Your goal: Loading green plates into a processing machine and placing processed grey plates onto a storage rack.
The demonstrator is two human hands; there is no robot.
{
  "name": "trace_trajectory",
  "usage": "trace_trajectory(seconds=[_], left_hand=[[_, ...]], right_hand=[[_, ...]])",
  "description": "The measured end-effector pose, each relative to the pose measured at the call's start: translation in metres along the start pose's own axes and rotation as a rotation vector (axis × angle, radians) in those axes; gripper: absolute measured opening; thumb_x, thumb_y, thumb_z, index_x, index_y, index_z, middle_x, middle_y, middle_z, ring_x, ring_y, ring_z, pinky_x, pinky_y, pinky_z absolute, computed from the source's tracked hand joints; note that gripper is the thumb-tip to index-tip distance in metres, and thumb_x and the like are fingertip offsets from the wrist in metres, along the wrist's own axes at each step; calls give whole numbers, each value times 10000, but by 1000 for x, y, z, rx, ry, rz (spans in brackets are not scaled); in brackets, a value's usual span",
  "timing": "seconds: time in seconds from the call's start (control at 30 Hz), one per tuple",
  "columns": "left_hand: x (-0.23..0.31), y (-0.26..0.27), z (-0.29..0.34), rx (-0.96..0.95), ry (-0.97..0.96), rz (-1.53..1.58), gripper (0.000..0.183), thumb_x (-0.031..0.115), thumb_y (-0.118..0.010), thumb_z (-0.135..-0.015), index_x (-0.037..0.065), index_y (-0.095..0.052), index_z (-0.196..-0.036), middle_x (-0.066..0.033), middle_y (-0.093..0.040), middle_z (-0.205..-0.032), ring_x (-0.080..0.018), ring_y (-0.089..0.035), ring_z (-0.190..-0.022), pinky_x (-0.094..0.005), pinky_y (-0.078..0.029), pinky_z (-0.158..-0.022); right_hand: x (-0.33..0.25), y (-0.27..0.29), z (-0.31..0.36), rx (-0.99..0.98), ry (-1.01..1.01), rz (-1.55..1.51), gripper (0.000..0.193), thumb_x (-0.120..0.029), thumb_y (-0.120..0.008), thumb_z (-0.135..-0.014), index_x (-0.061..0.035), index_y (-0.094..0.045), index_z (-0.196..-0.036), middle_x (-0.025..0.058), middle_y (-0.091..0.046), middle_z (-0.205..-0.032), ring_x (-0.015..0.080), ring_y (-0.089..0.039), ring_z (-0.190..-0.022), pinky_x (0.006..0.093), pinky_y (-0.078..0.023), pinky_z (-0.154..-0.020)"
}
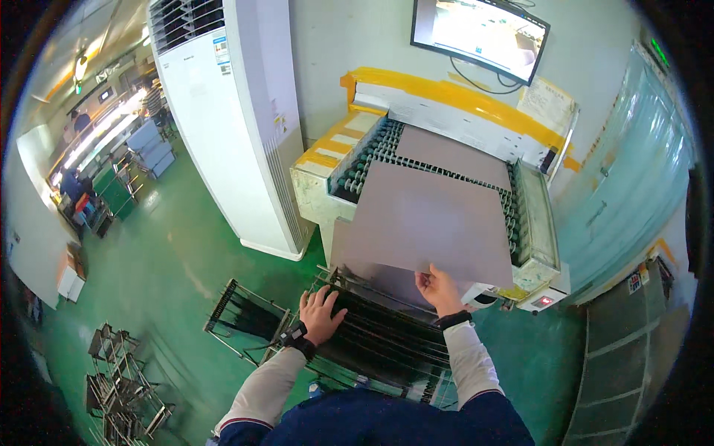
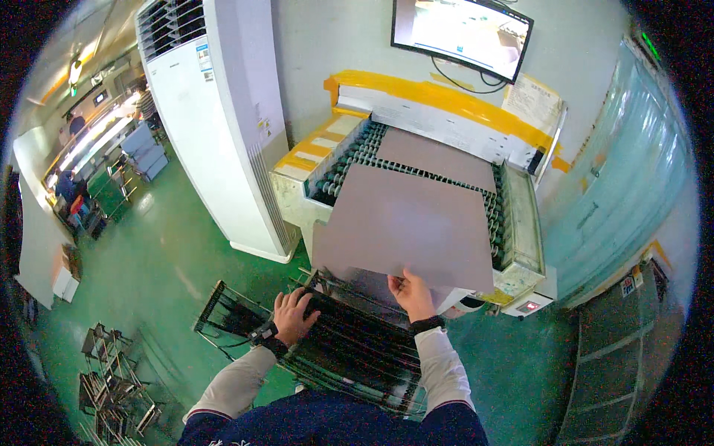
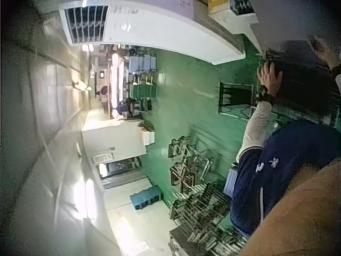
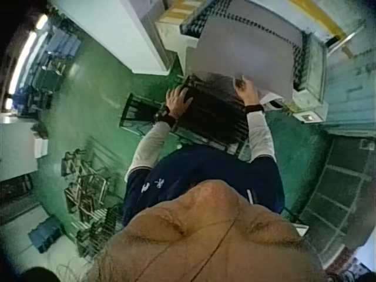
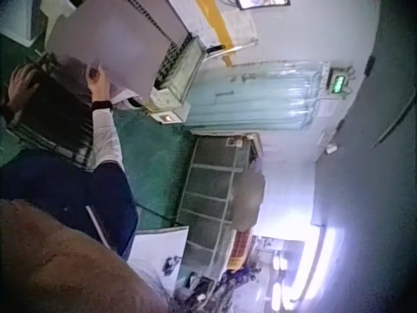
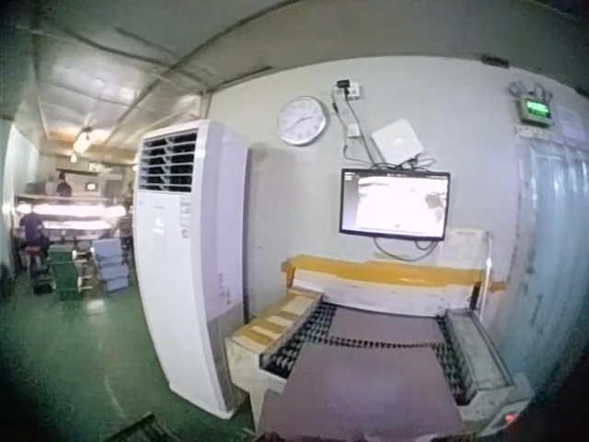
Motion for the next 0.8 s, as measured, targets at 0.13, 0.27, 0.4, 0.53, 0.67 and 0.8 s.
trace_trajectory(seconds=[0.13,0.27,0.4,0.53,0.67,0.8], left_hand=[[0,0,0,-2,1,-5,562,460,-724,-915,123,-641,-1356,-126,-571,-1453,-345,-550,-1307,-582,-289,-1207],[-1,-3,0,-48,5,-7,607,495,-696,-935,121,-605,-1404,-131,-551,-1474,-364,-532,-1334,-584,-291,-1203],[0,-3,-1,-64,3,-16,610,494,-688,-943,116,-599,-1413,-135,-542,-1485,-370,-525,-1342,-580,-285,-1207],[0,-3,-2,-87,15,-10,611,497,-681,-949,114,-596,-1417,-141,-535,-1494,-377,-522,-1347,-581,-276,-1215],[0,-3,-2,-59,12,-12,595,497,-688,-935,121,-621,-1390,-130,-552,-1479,-358,-535,-1331,-581,-277,-1217],[-1,-3,-2,-16,6,-27,580,492,-700,-917,130,-645,-1366,-119,-570,-1461,-334,-552,-1310,-579,-284,-1213]], right_hand=[[-9,7,-21,64,29,-3,275,-170,-692,-1009,8,-561,-1173,190,-619,-1096,329,-633,-1006,440,-601,-867],[-15,10,-35,76,18,5,280,-176,-709,-998,6,-567,-1156,194,-618,-1079,332,-637,-989,445,-603,-857],[-22,6,-41,51,65,21,256,-178,-691,-1013,5,-555,-1130,206,-619,-1067,339,-642,-960,446,-609,-835],[-21,3,-44,47,42,9,247,-195,-664,-1036,2,-550,-1132,210,-625,-1067,340,-648,-945,447,-608,-819],[-22,8,-47,84,35,29,257,-212,-659,-1041,6,-564,-1138,203,-632,-1055,336,-651,-945,442,-607,-824],[-27,2,-53,41,56,10,263,-222,-648,-1046,21,-579,-1121,193,-644,-1032,335,-659,-946,433,-606,-817]])
Point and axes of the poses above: each hand's wrist, its own z-axis away from the middle knuckle, its own y-axis out of the back of the hand, x = y × z, the point moved 10 cm from there along -z, towards the middle knuckle
